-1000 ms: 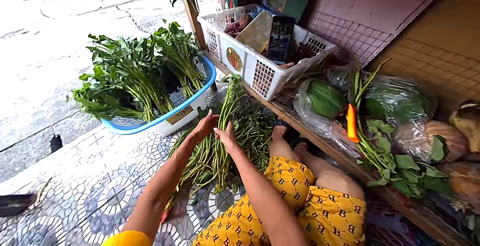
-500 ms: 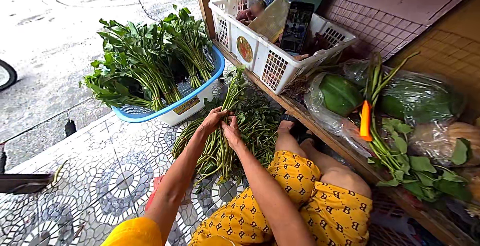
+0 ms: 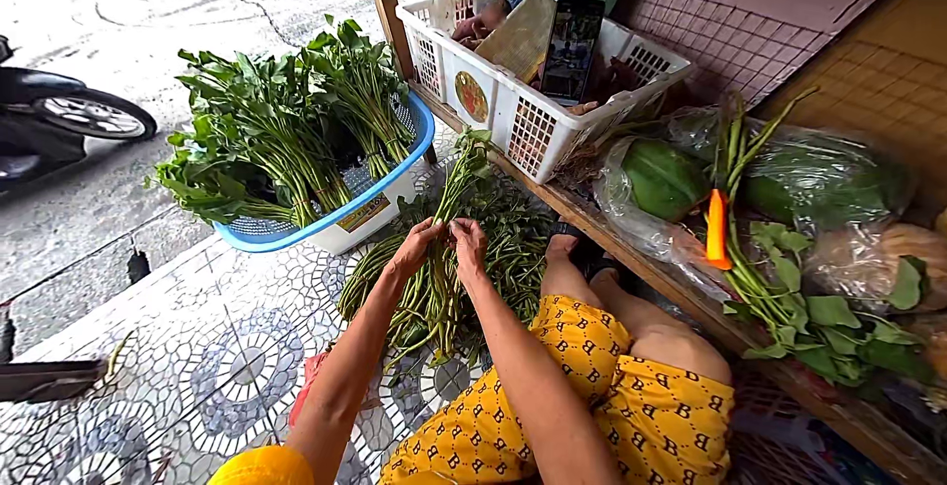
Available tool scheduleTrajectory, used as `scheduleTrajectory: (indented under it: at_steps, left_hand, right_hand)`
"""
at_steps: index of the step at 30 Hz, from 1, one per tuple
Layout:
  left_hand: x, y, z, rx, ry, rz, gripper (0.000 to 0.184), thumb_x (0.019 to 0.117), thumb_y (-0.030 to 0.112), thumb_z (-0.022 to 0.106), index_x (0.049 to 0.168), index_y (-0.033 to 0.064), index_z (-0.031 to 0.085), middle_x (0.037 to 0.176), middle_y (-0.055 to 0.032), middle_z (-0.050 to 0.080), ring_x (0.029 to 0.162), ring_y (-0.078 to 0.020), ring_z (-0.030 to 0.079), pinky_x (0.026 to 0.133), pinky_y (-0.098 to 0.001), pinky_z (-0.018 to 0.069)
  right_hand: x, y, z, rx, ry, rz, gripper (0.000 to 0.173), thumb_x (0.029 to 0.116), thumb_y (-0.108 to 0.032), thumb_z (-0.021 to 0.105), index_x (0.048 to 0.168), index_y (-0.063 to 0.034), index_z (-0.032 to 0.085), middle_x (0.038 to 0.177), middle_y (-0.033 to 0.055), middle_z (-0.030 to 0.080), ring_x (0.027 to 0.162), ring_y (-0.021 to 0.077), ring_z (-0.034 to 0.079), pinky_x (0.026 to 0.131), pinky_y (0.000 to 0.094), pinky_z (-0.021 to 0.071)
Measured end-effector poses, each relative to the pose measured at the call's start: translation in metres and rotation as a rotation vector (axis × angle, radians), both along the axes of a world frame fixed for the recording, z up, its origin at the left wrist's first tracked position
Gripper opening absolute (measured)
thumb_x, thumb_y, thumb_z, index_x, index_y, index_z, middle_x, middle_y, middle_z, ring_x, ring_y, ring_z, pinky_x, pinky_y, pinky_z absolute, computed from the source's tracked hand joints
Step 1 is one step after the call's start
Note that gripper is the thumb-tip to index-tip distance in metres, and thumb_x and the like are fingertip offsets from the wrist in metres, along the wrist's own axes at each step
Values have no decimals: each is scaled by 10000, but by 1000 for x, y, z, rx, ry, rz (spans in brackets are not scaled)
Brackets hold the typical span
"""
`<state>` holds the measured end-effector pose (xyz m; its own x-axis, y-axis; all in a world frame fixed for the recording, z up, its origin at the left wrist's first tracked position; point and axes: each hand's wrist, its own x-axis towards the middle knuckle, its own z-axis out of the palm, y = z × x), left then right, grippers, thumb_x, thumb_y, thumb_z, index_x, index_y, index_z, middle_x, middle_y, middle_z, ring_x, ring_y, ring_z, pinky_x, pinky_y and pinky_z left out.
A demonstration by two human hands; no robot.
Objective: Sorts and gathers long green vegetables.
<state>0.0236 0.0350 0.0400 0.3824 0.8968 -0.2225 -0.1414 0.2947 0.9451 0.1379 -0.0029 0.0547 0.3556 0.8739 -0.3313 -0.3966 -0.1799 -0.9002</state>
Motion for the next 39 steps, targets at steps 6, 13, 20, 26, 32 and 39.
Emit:
scheduleTrajectory:
  at_steps: [6, 13, 20, 26, 32, 39]
  left_hand:
    - [-5, -2, -6, -21, -37, 41, 177, 1091, 95, 411, 1135, 30, 570, 824, -37, 678, 715, -102, 669, 707, -258, 582]
    - [-3, 4, -4, -115, -24, 135, 260, 1124, 196, 369, 1162, 40, 573, 795, -47, 666, 663, -112, 656, 658, -258, 579]
    - [-4, 13, -20, -92, 61, 210, 181, 1111, 155, 423, 1127, 34, 556, 831, -31, 619, 630, -83, 605, 614, -222, 554]
    - [-13, 21, -41, -76, 214, 289, 155, 1097, 139, 468, 1113, 13, 557, 808, -36, 612, 590, -75, 578, 568, -204, 523]
    - [-15, 26, -53, -122, 261, 471, 191, 1108, 147, 444, 1156, -23, 515, 841, -80, 558, 605, -112, 572, 586, -241, 533]
    - [-29, 23, -51, -161, 129, 392, 158, 1100, 121, 451, 1146, -7, 532, 841, -69, 621, 606, -106, 607, 585, -234, 549]
  right_hand:
    - [1, 0, 5, -38, 38, 80, 236, 1004, -90, 660, 1189, 48, 607, 898, 121, 629, 672, 124, 574, 632, 263, 513]
    - [-7, -1, 10, -41, 36, 74, 177, 1081, -75, 500, 1209, 40, 537, 938, 143, 591, 758, 175, 590, 689, 312, 521]
    - [1, -2, 12, -64, 145, -112, 222, 1138, -135, 333, 1253, 26, 434, 894, 138, 650, 678, 152, 617, 651, 285, 513]
    - [9, 3, 9, -46, 153, -396, 156, 1116, -161, 389, 1090, -45, 490, 746, 21, 421, 531, 88, 391, 506, 232, 372]
    - [22, -1, 16, -207, -126, -311, 331, 1117, -292, 442, 1180, -2, 588, 880, 132, 547, 772, 241, 530, 748, 428, 468]
    - [21, 3, 11, -236, -252, -147, 424, 1124, -356, 402, 1190, -15, 646, 1022, 180, 636, 930, 294, 590, 843, 489, 468]
